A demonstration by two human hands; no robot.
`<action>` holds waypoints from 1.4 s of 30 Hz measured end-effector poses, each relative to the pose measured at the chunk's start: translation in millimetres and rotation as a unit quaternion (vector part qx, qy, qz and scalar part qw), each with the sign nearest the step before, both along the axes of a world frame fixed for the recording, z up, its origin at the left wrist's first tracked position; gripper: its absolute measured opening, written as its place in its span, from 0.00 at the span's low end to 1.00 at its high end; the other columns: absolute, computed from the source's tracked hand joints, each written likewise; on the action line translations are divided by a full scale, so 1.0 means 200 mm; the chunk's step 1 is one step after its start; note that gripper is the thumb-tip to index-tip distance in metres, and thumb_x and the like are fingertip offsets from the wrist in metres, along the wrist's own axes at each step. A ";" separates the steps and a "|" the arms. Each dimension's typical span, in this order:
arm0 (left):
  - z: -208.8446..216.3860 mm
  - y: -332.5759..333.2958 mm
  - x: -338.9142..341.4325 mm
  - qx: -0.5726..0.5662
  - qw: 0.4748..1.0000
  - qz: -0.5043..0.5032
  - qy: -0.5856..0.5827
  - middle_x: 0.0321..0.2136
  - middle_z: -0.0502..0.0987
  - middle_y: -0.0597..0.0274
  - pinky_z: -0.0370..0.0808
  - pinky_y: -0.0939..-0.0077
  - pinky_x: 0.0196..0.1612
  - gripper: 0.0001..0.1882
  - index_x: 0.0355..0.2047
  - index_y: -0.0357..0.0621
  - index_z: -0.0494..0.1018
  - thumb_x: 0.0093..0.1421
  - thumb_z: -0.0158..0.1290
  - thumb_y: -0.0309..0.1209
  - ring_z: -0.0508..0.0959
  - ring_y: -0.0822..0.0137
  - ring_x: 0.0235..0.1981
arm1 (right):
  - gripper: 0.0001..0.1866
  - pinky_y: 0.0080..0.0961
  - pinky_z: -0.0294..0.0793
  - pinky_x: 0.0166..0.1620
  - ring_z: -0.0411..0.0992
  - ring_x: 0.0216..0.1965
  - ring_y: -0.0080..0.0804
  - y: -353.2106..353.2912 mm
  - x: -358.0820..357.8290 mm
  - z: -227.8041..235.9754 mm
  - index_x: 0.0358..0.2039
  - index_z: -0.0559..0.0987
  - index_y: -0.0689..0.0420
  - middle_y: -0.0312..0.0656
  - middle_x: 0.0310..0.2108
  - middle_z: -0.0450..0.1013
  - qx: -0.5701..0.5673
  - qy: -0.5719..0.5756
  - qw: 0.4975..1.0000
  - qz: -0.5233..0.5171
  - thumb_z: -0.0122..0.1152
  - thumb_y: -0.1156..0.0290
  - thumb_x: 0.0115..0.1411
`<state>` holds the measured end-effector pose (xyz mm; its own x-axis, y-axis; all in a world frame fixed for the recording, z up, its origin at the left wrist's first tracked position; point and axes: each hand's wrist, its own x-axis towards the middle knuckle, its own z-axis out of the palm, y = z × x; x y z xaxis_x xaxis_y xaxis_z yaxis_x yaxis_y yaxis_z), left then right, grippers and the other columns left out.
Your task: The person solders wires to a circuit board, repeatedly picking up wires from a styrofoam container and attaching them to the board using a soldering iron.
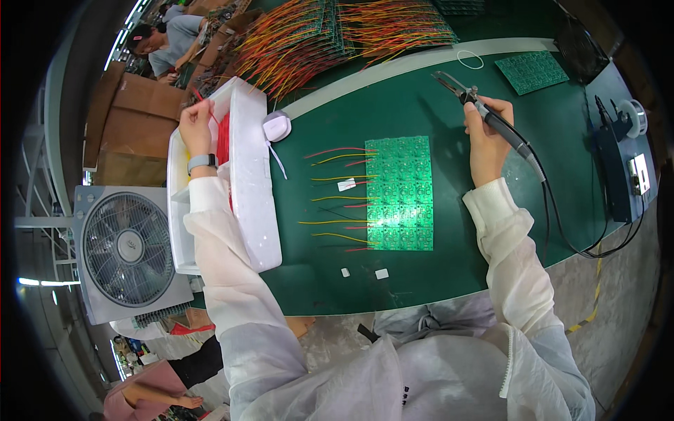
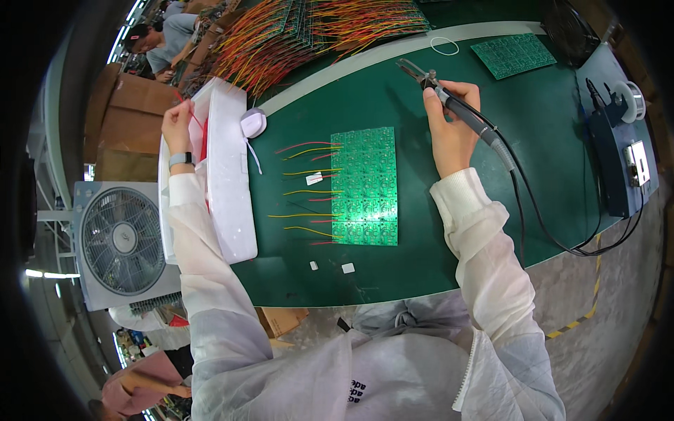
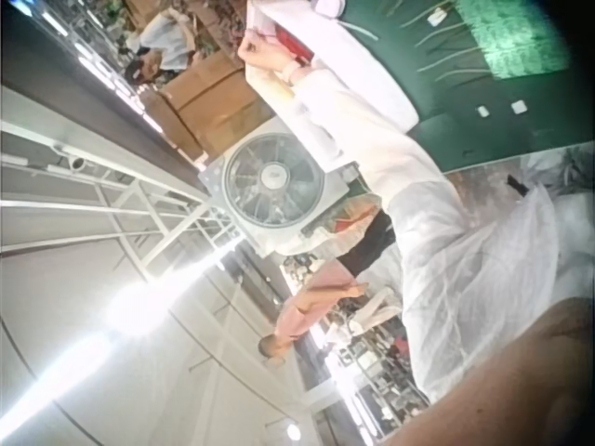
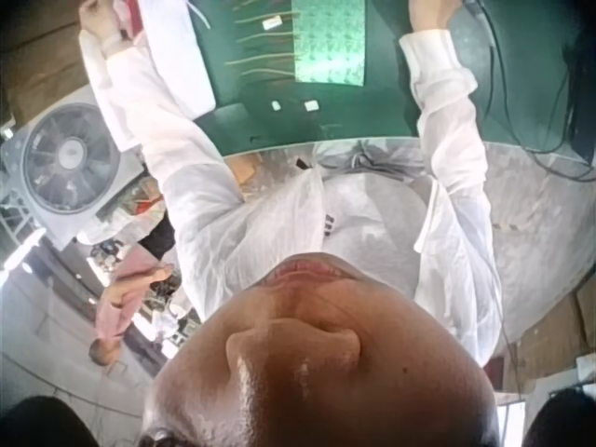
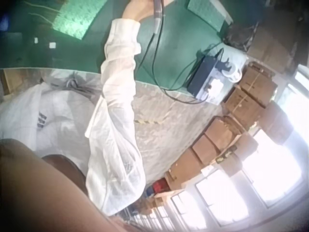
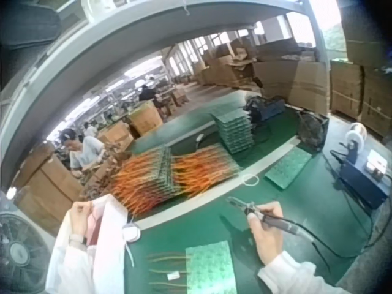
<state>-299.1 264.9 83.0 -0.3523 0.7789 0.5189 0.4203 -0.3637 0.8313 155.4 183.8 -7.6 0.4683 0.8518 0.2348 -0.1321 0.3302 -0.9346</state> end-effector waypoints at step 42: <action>-0.51 -0.67 1.13 -0.136 0.991 -0.015 -0.002 0.20 0.73 0.63 0.62 0.82 0.18 0.03 0.31 0.38 0.69 0.58 0.49 0.24 0.64 0.77 0.14 | 0.15 0.16 0.68 0.24 0.68 0.21 0.22 -0.06 -0.08 0.03 0.34 0.66 0.63 0.41 0.23 0.70 0.046 -0.067 0.996 0.044 0.62 0.73 0.51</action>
<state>-73.9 130.1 -18.4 -0.3291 0.8994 0.2878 0.4093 -0.1389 0.9018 139.8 171.5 -1.8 0.3527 0.8597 0.3695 -0.0403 0.4085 -0.9119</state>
